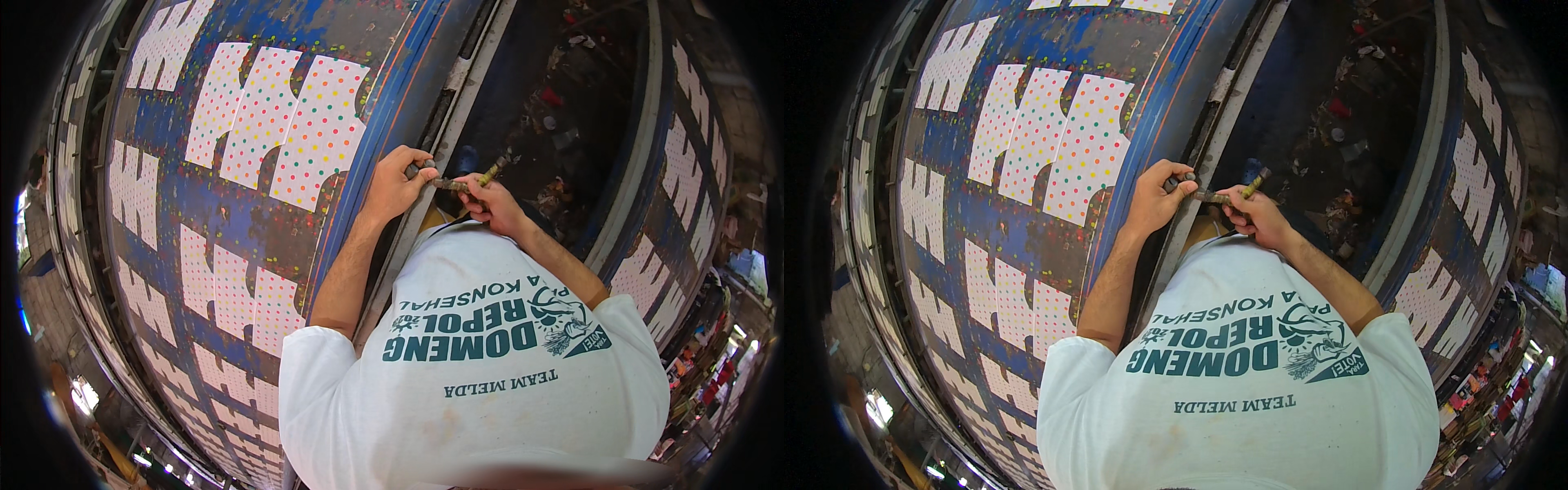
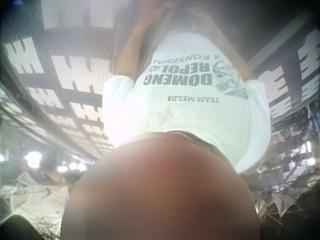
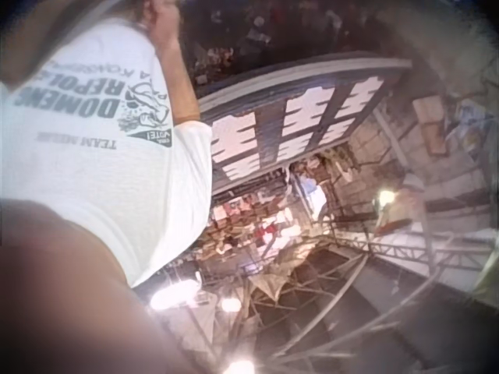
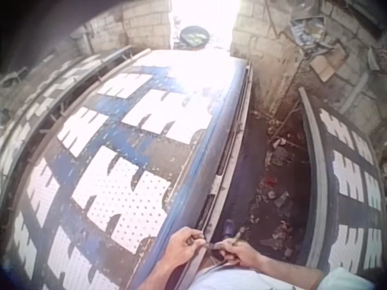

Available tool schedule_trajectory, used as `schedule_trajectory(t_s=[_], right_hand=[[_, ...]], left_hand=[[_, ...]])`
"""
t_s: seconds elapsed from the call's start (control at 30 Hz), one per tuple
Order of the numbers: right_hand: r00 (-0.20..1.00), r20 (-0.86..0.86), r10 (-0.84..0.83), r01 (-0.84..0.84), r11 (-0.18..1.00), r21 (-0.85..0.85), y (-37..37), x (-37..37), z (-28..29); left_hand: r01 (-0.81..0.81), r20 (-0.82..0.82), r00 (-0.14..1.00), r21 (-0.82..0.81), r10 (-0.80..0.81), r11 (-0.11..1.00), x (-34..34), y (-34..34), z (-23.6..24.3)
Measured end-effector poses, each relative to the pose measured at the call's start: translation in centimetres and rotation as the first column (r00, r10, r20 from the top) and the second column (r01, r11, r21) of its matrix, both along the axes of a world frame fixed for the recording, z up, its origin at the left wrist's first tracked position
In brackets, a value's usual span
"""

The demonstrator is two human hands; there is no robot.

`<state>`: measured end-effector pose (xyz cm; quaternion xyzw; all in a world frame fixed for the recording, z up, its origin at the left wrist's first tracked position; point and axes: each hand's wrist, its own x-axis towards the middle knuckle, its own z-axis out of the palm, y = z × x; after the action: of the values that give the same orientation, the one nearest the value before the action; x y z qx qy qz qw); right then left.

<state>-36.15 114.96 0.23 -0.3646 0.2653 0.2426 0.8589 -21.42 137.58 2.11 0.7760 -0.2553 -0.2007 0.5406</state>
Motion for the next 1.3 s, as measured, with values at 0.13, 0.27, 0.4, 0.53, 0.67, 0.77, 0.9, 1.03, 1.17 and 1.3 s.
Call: schedule_trajectory(t_s=[0.13,0.27,0.4,0.53,0.67,0.77,0.9,1.03,1.17,1.3], right_hand=[[0.649,0.504,0.57,0.163,0.542,-0.824,-0.2,0.3,0.3],[0.691,0.571,0.443,0.129,0.702,-0.7,-0.1,0.0,1.0],[0.952,0.3,0.063,-0.028,0.992,-0.121,-1.3,-1.0,2.2],[0.971,0.098,-0.219,0.209,0.972,0.109,-2.9,-1.6,2.8],[0.879,0.012,-0.476,0.467,0.868,0.169,-5.7,-1.2,2.7],[0.803,-0.073,-0.592,0.593,0.778,0.209,-6.8,-0.8,2.2],[0.77,-0.159,-0.617,0.637,0.735,0.231,-7.4,0.3,1.5],[0.754,-0.223,-0.618,0.656,0.731,0.191,-9.4,2.9,1.0],[0.737,-0.236,-0.633,0.674,0.714,0.191,-13.0,6.4,0.2],[0.76,-0.165,-0.629,0.649,0.718,0.253,-18.1,10.6,-0.2]], left_hand=[[0.045,0.024,0.999,-0.019,-0.045,0.999,-0.1,0.1,-0.5],[0.057,0.134,0.991,-0.239,-0.025,0.969,-0.7,0.7,-0.2],[-0.014,0.118,0.991,-0.329,0.056,0.944,-2.8,1.3,1.1],[-0.099,0.169,0.972,-0.345,0.165,0.933,-3.5,1.2,0.9],[-0.378,-0.379,0.912,-0.62,0.16,0.688,-2.6,2.2,-0.6],[-0.648,-0.718,0.683,-0.679,-0.131,0.345,-1.3,3.6,-1.5],[-0.779,-0.791,0.565,-0.605,-0.235,0.166,-0.4,4.5,-1.8],[-0.805,-0.816,0.547,-0.574,-0.187,0.15,0.0,3.7,-2.0],[-0.823,-0.82,0.521,-0.556,-0.239,0.114,1.1,1.0,-2.2],[-0.818,-0.855,0.496,-0.519,-0.154,0.246,3.5,-3.2,-1.6]])
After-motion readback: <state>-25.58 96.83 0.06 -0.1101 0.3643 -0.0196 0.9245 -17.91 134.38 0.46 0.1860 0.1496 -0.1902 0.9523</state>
